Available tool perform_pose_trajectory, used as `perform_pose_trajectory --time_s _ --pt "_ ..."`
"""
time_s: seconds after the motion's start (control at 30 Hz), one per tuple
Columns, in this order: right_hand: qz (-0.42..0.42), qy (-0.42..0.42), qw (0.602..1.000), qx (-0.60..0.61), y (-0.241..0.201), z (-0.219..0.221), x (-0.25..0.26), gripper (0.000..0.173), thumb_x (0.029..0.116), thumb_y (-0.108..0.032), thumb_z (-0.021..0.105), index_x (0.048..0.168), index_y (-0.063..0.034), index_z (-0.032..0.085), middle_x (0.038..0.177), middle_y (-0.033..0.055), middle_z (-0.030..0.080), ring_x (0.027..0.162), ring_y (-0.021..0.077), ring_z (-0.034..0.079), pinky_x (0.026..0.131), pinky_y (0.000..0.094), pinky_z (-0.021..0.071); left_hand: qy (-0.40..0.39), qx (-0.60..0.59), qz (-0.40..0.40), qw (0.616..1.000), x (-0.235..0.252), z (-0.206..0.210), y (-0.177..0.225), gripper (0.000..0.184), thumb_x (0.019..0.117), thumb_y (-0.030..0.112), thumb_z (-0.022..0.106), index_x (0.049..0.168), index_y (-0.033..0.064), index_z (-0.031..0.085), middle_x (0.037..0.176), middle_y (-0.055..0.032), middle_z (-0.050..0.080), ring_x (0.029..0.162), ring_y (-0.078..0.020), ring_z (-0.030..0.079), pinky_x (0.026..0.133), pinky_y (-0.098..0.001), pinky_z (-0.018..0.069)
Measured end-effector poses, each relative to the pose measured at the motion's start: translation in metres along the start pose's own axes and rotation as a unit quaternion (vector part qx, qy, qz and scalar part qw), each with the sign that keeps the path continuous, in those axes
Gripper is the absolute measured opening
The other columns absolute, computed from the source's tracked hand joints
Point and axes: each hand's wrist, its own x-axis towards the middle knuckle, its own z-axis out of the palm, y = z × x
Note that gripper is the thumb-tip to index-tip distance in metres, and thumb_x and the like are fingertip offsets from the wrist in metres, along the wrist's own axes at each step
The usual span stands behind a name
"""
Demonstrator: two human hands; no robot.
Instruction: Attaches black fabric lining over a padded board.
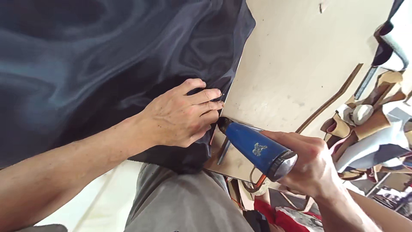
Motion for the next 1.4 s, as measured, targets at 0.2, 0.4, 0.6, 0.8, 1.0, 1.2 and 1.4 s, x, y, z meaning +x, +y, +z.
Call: perform_pose_trajectory --time_s 0.2,0.4,0.6,0.8,1.0,1.2,1.4 --pt "0.007 0.0 1.0 -0.021 0.003 0.001 0.004 0.038 0.0844 -0.044 0.064 0.105 -0.0139 0.075 0.084 0.0021 0.076 0.073 0.0105 0.07 0.059 0.0341 0.053 0.004 -0.002 -0.002 1.0 0.0 0.001 -0.001 0.036 0.1009 0.03 0.045 0.106 0.0116 0.076 0.132 -0.0059 0.071 0.139 -0.0275 0.054 0.12 -0.0514 0.0298" --pt "0.002 0.036 0.999 -0.007 0.005 -0.015 0.01 0.037 0.0871 -0.041 0.066 0.108 -0.0114 0.076 0.088 0.0034 0.077 0.079 0.0045 0.07 0.067 0.0252 0.0539 0.056 0.024 -0.002 0.998 -0.004 0.003 0.002 0.037 0.1013 0.028 0.046 0.103 0.0036 0.074 0.135 -0.0149 0.068 0.139 -0.0333 0.053 0.119 -0.0496 0.0354" --pt "-0.003 0.015 1.0 -0.023 0.004 -0.012 0.024 0.035 0.0869 -0.041 0.066 0.108 -0.0145 0.076 0.087 0.0021 0.077 0.077 0.0084 0.071 0.064 0.0312 0.0546 0.052 0.023 -0.012 0.998 -0.005 0.003 0.002 0.038 0.1016 0.029 0.046 0.106 0.0039 0.074 0.135 -0.0145 0.068 0.139 -0.0331 0.053 0.12 -0.0492 0.0348" --pt "0.003 0.029 0.999 -0.042 0.009 -0.016 0.024 0.036 0.0869 -0.042 0.067 0.105 -0.0121 0.076 0.085 0.0044 0.076 0.076 0.0107 0.071 0.062 0.0338 0.0547 0.058 0.024 -0.017 0.998 -0.005 0.003 0.001 0.039 0.1026 0.029 0.045 0.107 0.0033 0.074 0.132 -0.0142 0.07 0.138 -0.0329 0.054 0.118 -0.0488 0.036" --pt "0.005 0.05 0.997 -0.05 0.015 -0.032 0.027 0.034 0.0864 -0.039 0.067 0.105 -0.0117 0.075 0.083 0.0035 0.074 0.074 0.0079 0.069 0.062 0.0316 0.0535 0.055 0.049 -0.021 0.997 0.014 -0.015 0.001 0.036 0.1048 0.021 0.044 0.112 0.0059 0.076 0.14 -0.01 0.066 0.144 -0.0334 0.048 0.119 -0.0543 0.0324" --pt "-0.011 0.052 0.998 -0.04 0.018 -0.028 0.043 0.033 0.086 -0.039 0.069 0.105 -0.0128 0.076 0.083 0.0013 0.074 0.074 0.0055 0.068 0.062 0.03 0.0535 0.032 0.059 -0.044 0.997 0.014 -0.013 -0.015 0.036 0.1046 0.021 0.044 0.113 0.0049 0.076 0.141 -0.0097 0.066 0.141 -0.0344 0.051 0.115 -0.0511 0.0393" --pt "-0.019 0.038 0.998 -0.041 0.016 -0.028 0.05 0.033 0.0852 -0.038 0.068 0.107 -0.0137 0.076 0.085 0.0009 0.075 0.077 0.0056 0.069 0.064 0.03 0.0543 0.042 0.063 -0.04 0.996 0.013 -0.012 -0.017 0.035 0.104 0.02 0.045 0.112 0.0059 0.076 0.139 -0.0087 0.067 0.14 -0.0335 0.052 0.114 -0.0505 0.0397"
